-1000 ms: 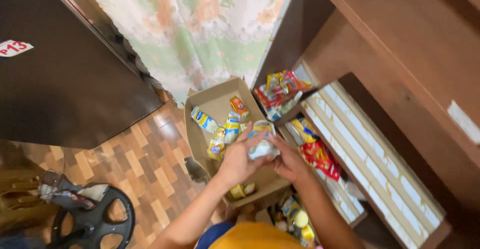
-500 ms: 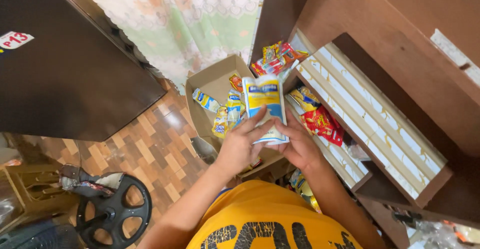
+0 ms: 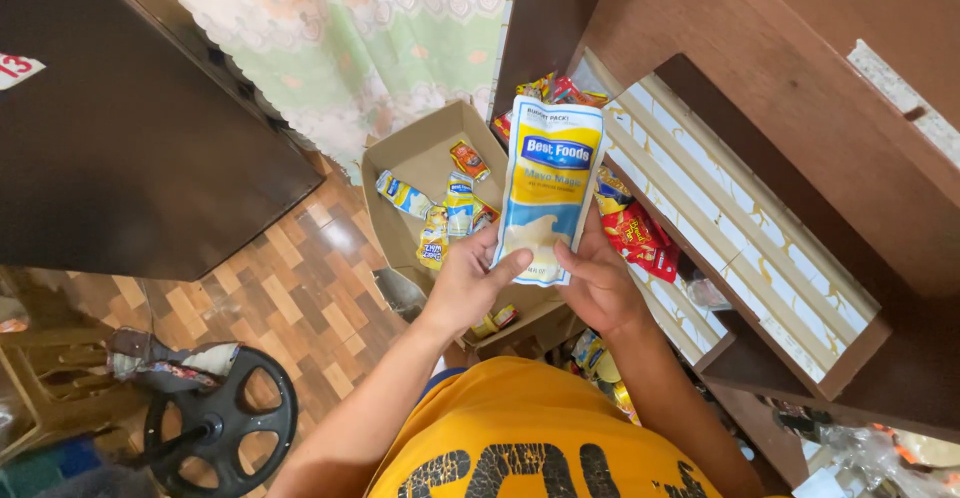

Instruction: Transferring various food products from a cardboard box onto wooden store shelves.

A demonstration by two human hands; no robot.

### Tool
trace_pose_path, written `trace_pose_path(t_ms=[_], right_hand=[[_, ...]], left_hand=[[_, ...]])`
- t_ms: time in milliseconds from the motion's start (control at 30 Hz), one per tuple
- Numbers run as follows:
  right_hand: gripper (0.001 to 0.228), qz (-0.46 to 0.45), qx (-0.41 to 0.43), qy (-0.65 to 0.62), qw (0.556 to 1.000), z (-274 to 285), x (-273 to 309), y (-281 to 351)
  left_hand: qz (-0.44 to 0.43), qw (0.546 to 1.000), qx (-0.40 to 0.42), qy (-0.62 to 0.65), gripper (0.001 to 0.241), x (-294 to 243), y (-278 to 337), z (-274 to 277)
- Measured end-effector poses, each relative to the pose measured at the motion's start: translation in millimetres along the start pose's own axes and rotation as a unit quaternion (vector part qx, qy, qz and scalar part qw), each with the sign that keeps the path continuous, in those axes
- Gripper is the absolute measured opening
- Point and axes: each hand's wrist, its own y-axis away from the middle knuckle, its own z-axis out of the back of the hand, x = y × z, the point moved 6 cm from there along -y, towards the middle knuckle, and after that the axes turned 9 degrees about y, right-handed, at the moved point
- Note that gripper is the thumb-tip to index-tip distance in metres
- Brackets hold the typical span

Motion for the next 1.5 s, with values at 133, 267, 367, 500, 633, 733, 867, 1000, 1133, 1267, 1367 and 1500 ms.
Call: trace_pose_path(t_ms=[133,267,367,500,633,733,867,1000,1133,1267,1367,1500], right_hand=[[0.07,-0.003,-0.028,-0.028,0.999,11,-6,2],[0.054,0.036,-0.081,-0.019,0.996,24,-4,-3],[0.046,0.027,-0.091,-0.034,0.995,34,-7,-6],[0.041,0.026,-0.1,-0.036,0.994,36,-4,-8],[0.037,0.035,-0.087,-0.027,0.995,37,-17,-5],[0.034,0.014,-0.069,-0.011,0.997,26,-19,-4],[0.037,-0.014,-0.081,-0.025,0.996,13,-18,0],[0.038,-0.002,-0.076,-0.012,0.997,17,-20,1],[0.041,-0.028,-0.077,0.029,0.996,20,-24,2],[0.038,-0.035,-0.076,0.021,0.996,17,-25,1],[0.039,-0.031,-0.093,0.02,0.995,19,-17,-10],[0.036,-0.031,-0.128,-0.01,0.991,35,-18,-14]], left_hand=[[0.018,1.0,-0.014,-0.012,0.032,23,4,9],[-0.034,0.996,0.011,-0.082,0.035,4,0,1],[-0.067,0.988,-0.026,-0.139,0.045,-25,-5,-7],[-0.106,0.982,-0.092,-0.128,0.041,-23,-29,14],[-0.016,0.968,-0.125,-0.215,0.03,-46,-44,5],[-0.099,0.992,-0.051,-0.065,0.026,-51,-60,3],[-0.05,0.996,-0.043,0.052,0.023,-29,-73,24],[-0.037,0.996,-0.068,0.043,0.025,-29,-78,25],[-0.003,0.994,-0.065,0.089,0.029,-47,-86,23],[-0.071,0.995,-0.066,-0.005,0.031,-48,-92,27],[-0.081,0.992,-0.083,-0.041,0.039,-49,-95,27],[-0.038,0.997,-0.047,-0.054,0.05,-22,-88,36]])
